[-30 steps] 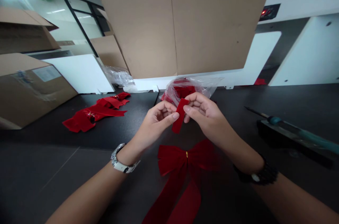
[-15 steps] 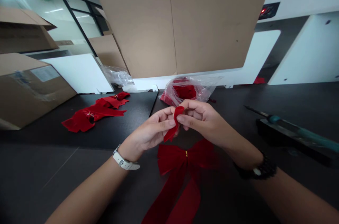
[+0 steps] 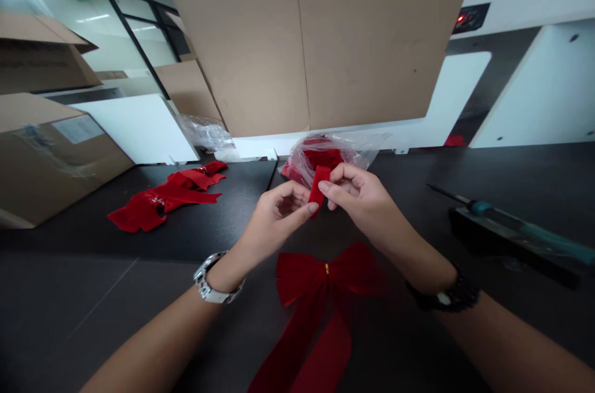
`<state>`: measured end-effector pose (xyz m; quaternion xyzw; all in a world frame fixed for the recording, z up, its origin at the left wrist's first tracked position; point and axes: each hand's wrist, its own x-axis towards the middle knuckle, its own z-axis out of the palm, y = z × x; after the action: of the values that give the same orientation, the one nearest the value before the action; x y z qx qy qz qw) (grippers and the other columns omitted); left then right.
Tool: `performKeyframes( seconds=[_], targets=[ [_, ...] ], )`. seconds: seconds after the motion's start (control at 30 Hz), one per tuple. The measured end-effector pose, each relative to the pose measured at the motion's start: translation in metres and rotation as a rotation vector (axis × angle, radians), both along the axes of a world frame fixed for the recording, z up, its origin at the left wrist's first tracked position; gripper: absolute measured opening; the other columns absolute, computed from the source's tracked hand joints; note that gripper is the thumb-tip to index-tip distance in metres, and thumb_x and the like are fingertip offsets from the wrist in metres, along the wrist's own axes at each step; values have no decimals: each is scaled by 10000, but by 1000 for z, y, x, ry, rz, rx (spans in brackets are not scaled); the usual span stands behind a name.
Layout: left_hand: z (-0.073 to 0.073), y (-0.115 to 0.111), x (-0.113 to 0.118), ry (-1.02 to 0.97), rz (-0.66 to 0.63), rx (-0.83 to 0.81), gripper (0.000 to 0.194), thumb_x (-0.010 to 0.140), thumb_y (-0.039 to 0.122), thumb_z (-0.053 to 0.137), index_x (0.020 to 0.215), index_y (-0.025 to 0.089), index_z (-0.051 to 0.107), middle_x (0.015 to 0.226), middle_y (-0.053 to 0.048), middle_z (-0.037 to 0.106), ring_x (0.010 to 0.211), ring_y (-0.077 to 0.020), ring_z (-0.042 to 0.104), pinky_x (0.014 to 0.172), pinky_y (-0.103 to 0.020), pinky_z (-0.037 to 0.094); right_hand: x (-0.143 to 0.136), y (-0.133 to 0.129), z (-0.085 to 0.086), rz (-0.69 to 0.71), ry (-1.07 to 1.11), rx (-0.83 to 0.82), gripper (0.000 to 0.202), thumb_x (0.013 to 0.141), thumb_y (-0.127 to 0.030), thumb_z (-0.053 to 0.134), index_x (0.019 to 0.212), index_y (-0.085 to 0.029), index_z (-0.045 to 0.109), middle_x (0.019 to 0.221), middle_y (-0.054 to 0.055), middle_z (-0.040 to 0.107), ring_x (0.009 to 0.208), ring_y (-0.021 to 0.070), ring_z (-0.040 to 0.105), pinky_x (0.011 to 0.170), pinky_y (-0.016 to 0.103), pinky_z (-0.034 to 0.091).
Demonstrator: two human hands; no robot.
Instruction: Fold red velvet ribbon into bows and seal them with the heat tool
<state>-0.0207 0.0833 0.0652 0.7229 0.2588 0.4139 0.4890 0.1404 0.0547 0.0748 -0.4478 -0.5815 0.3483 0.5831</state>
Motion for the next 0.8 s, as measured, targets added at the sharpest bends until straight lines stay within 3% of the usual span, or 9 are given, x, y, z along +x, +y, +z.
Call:
performKeyframes(
  seconds=[0.2,0.4,0.53,0.6,0.73,0.8],
  targets=[
    [-1,3,-2,8,-1,-7,226,791,297,627,827,76,601,797,-58,632,682,-44,539,639,-161,433,1,0,-1,-9,-1,23,303,776,-414,669,677,-190,492,552,-26,516,551,103,484,585,245,402],
    [0,5,-2,-42,-1,18,233,803,312,610,823,81,585,774,-42,612,650,-29,508,620,-149,419,3,2,0,52,-82,6,258,692,-418,736,764,-205,609,728,15,623,655,138,569,624,270,474],
    [0,9,-5,-4,-28,32,305,815,395,591,856,96,551,767,-31,585,634,-29,482,606,-155,402,6,3,-1,30,-175,-12,272,695,-440,726,672,-201,599,675,14,602,617,134,536,569,261,447],
    [-3,11,-9,176,-120,69,350,818,454,575,867,109,544,746,-19,569,620,-34,467,581,-156,372,7,3,-1,-13,-157,5,277,696,-440,722,676,-195,593,668,11,592,610,130,522,567,260,438],
    [-22,12,-13,757,-408,275,459,768,584,581,835,130,603,763,-31,582,629,-67,471,562,-187,316,7,1,1,0,-91,-33,260,723,-416,704,680,-192,579,659,8,577,649,135,532,631,274,448],
    [-35,11,-11,889,-405,402,486,718,605,626,860,140,612,846,-43,591,673,-89,486,580,-205,310,8,0,2,68,-94,-85,263,738,-409,699,668,-189,573,648,7,573,657,134,534,650,273,446]
  ],
)
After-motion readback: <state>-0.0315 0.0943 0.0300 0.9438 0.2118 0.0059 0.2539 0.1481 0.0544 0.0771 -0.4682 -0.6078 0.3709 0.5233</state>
